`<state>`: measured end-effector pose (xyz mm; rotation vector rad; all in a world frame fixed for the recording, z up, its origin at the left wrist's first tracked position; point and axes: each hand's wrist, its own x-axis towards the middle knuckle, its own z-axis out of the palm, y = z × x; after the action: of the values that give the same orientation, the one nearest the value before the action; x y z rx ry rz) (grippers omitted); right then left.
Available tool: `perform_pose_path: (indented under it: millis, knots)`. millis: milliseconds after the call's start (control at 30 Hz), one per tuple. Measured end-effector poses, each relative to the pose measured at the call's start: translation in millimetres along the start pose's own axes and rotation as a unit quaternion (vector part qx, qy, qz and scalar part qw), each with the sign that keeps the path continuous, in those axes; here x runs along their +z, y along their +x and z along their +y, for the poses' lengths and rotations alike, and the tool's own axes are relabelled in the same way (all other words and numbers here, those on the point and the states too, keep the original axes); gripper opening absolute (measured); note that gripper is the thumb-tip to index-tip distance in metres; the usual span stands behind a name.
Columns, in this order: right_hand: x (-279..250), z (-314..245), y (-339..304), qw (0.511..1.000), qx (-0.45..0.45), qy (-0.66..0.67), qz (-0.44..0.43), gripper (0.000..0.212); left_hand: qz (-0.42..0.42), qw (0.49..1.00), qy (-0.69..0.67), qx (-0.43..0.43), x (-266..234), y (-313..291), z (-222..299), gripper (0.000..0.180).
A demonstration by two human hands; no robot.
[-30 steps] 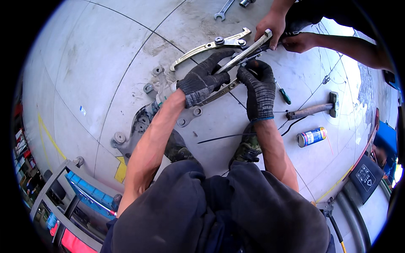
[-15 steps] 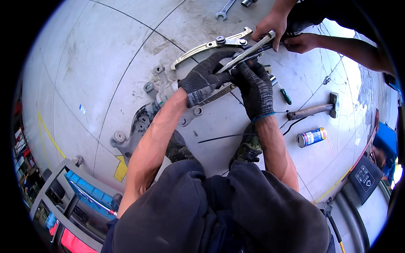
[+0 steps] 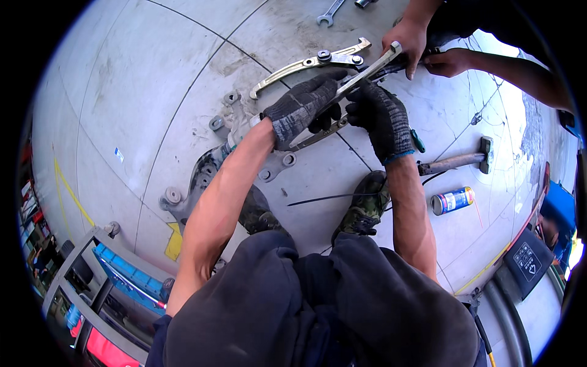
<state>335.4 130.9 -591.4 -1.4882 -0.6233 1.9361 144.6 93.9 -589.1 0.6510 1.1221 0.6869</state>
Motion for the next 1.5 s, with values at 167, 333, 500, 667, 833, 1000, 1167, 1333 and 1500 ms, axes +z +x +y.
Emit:
perform_pose_path:
  millis: [167,333,500,667,833,1000,1167,1333,1500]
  knots:
    - [-8.4,3.4,10.2,0.999,0.027,-0.014,-0.02,0.03,-0.016,0.999,0.034,-0.037,5.0,16.0,15.5,0.049]
    - [-15.1,-0.1,10.2,0.998,0.04,-0.039,-0.023,0.029,-0.005,0.999,-0.007,-0.032,-1.0,29.8,12.7,0.051]
    - [-11.7,0.6,5.8,0.997,0.051,0.036,-0.051,0.027,0.029,0.999,-0.003,-0.034,5.7,31.4,13.9,0.044]
    - [-13.5,3.3,15.5,0.994,0.062,0.087,-0.032,0.02,0.05,0.996,0.061,0.03,10.9,29.9,11.0,0.036]
    - [-14.9,7.0,20.8,0.999,0.01,0.046,-0.024,0.025,0.058,0.986,0.146,0.061,2.5,39.1,8.0,0.036]
    - [-5.0,3.0,11.4,0.997,-0.011,-0.067,0.033,0.027,0.08,0.992,0.08,0.06,1.4,42.3,-7.3,0.035]
    - [2.6,0.0,6.2,0.993,-0.025,-0.083,0.079,0.028,0.064,0.983,0.141,0.102,1.6,46.6,-7.6,0.031]
    - [0.5,4.8,10.8,0.992,-0.054,-0.07,0.095,0.03,0.056,0.979,0.156,0.118,2.3,48.2,-1.9,0.032]
    - [-12.8,17.2,13.0,0.993,-0.04,0.095,-0.049,0.033,0.073,0.991,0.089,0.074,11.9,38.5,4.3,0.037]
